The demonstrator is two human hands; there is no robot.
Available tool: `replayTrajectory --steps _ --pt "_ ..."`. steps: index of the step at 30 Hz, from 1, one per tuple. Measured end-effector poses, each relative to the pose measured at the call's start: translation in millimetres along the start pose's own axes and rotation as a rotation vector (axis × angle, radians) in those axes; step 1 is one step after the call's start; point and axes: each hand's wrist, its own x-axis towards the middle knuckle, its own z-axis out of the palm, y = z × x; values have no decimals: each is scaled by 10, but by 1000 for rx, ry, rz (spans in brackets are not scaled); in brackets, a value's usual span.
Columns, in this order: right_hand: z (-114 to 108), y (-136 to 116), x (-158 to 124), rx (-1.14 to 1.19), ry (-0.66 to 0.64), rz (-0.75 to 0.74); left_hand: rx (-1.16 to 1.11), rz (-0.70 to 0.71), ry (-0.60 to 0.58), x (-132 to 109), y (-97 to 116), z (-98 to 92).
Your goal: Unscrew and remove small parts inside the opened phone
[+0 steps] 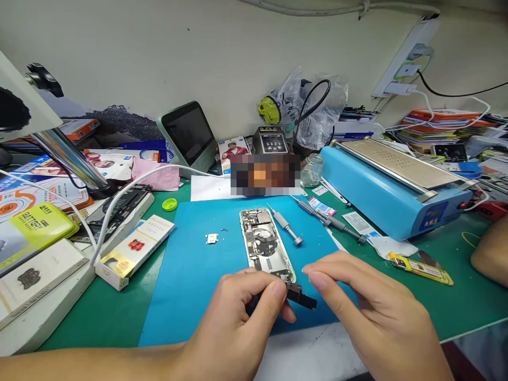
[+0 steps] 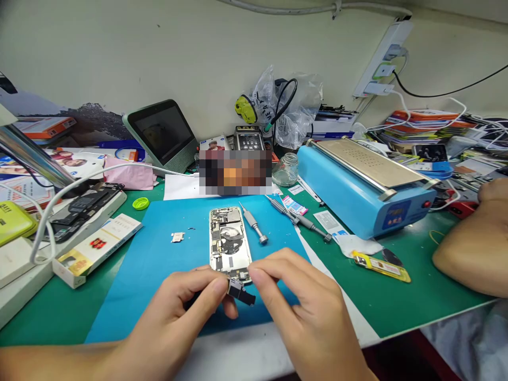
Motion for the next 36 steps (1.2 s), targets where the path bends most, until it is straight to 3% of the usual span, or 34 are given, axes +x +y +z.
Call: replayTrajectory --steps 5,8,13,19,25,32,36 --pt "20 -40 -59 7 30 -42 14 -2 -4 1 -1 4" --pt "30 -29 -68 52 30 16 15 -6 -5 -15 3 5" --pt "54 103 -61 255 -10 272 28 -25 5 -40 1 1" --pt "101 188 -42 796 -31 678 34 -43 -1 -25 -6 -5" --pt "122 149 -48 1055 -46 848 20 -48 -6 -14 2 -3" --pt "139 141 -77 1142 -37 941 9 -21 -2 4 2 15" --pt "55 277 -28 899 -5 837 31 -26 4 -18 -17 12"
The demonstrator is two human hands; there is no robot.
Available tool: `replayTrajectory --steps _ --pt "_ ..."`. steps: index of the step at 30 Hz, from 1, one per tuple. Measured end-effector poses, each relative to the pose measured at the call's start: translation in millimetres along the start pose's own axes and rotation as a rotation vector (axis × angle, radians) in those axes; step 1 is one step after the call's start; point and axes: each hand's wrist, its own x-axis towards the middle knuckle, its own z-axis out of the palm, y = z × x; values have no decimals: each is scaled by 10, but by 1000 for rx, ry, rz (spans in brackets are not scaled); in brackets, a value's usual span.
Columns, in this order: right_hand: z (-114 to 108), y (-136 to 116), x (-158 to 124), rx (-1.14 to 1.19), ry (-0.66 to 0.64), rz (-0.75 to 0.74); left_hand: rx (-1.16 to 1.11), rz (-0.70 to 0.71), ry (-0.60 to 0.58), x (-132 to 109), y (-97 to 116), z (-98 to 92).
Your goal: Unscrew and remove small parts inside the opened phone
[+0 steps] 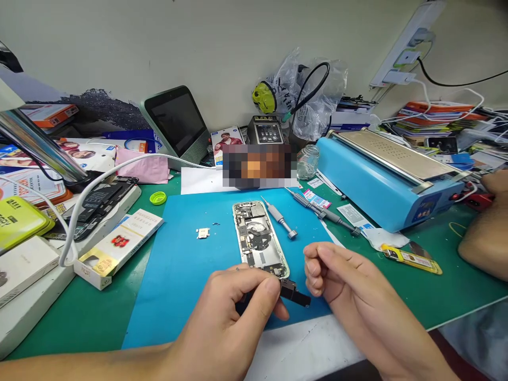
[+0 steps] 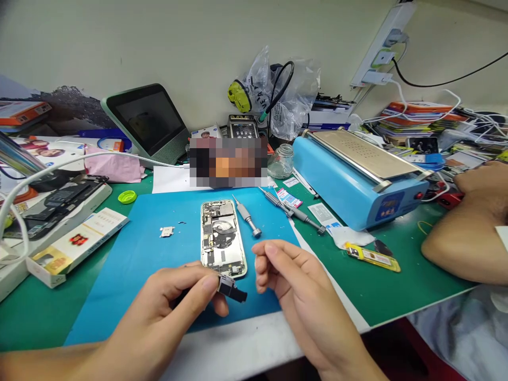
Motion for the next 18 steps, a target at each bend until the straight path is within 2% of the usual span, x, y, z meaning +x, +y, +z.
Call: replayTrajectory --steps 4,7,9,12,15,18 --pt "-256 -66 184 -690 181 -356 28 24 -9 -18 16 -11" --pt "-354 -68 281 -1004 58 -516 36 42 -9 -20 32 -15" --pt "-365 -34 307 -1097 -9 -610 37 49 -14 -16 36 -14" --pt "-366 33 313 -1172 -10 -722 41 50 -21 -9 32 -15" --pt "-380 68 313 -1202 -9 -742 41 36 -21 -5 24 -20" --pt "-396 61 313 -1181 -2 -701 41 30 -29 -6 19 -28"
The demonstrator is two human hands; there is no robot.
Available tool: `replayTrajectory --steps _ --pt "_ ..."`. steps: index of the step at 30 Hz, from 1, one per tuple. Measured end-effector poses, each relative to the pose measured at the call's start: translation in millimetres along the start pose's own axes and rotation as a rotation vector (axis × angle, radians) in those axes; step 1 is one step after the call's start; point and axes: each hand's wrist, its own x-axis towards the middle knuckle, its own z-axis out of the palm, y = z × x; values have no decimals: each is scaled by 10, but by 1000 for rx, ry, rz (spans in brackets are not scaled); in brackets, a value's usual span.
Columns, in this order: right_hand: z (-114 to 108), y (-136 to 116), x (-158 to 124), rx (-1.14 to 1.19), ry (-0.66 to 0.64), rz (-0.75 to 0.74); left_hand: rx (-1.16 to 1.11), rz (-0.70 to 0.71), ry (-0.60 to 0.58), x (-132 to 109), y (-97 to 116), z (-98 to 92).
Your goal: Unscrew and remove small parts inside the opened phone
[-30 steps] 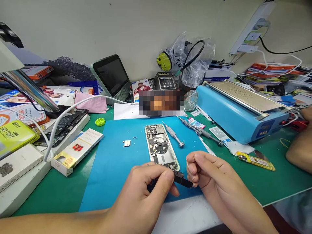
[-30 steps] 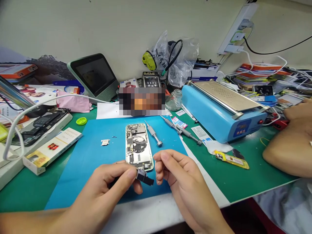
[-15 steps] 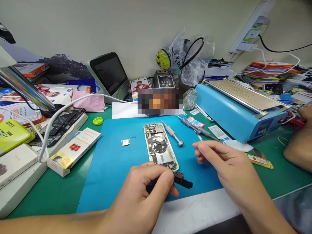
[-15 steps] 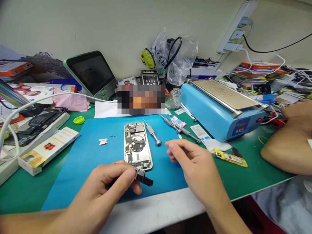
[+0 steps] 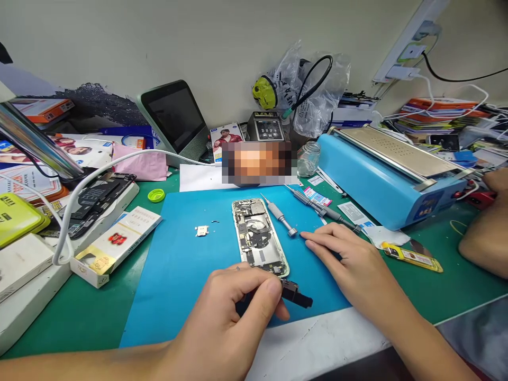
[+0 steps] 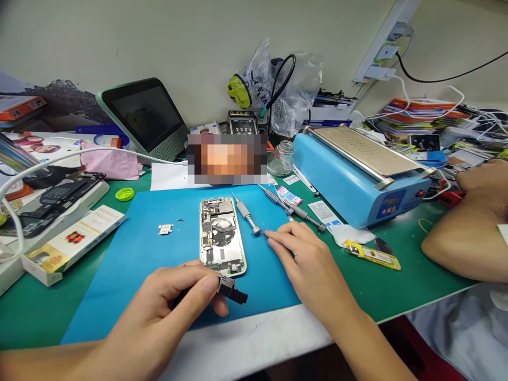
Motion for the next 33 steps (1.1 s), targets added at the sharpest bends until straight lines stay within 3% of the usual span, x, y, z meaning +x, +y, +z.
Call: replayTrajectory --steps 6,11,16,24,33 --pt "-32 -1 10 78 36 124 5 -18 -2 -2 23 2" --pt "-105 -184 -123 73 207 46 -16 -49 6 16 33 10" --pt "-126 -492 -330 203 68 -149 -110 -52 15 -9 17 4" --pt "-2 -678 -291 382 117 -250 -267 88 -137 -16 11 -14" --pt "-4 -744 -131 432 77 -291 -319 84 -101 -1 45 -10"
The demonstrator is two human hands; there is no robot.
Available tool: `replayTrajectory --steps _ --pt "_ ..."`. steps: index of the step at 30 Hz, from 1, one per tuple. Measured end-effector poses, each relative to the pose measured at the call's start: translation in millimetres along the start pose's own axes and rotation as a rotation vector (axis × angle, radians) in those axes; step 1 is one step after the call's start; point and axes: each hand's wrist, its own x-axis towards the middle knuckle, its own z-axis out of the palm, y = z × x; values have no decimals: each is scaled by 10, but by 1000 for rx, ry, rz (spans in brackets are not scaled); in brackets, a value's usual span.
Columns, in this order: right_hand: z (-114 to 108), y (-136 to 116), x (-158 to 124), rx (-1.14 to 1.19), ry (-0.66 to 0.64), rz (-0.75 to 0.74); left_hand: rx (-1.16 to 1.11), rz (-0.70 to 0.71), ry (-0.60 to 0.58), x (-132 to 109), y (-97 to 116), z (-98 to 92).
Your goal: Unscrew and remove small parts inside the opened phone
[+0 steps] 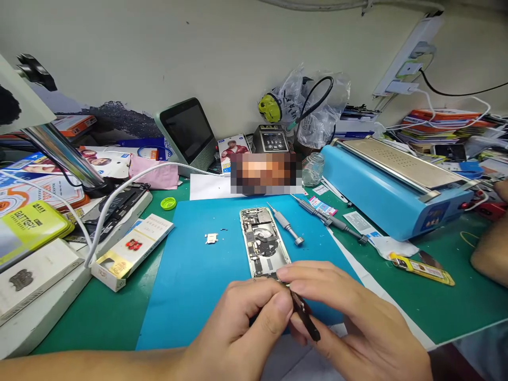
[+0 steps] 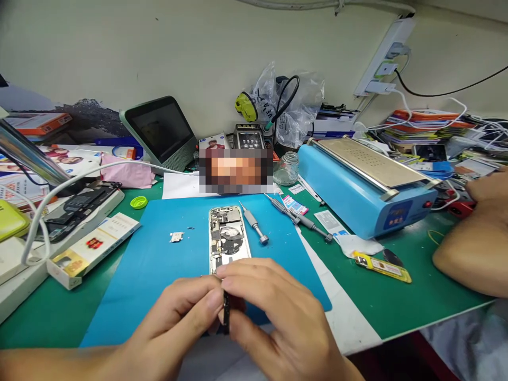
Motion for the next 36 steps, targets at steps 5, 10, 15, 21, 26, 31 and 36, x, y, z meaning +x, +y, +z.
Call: replayTrajectory --steps 5,10,15,21,26,31,36 --pt "-84 95 7 -150 21 -17 7 -10 41 -6 -20 -1" --pt "-157 128 -26 -255 34 -21 30 -19 107 -40 -79 -10" --pt "-180 116 -79 -282 -1 -14 -15 -11 70 -53 -88 -12" --pt "-169 94 -97 -298 -38 -35 64 -75 56 -23 -71 -12" --pt "-153 95 -102 -288 -31 -25 61 -86 56 -11 -51 -12" --pt "-158 73 -84 -208 -23 52 31 -93 83 -44 -76 -14" --pt "-185 -17 -61 -60 -69 231 61 -109 88 -70 -84 -10"
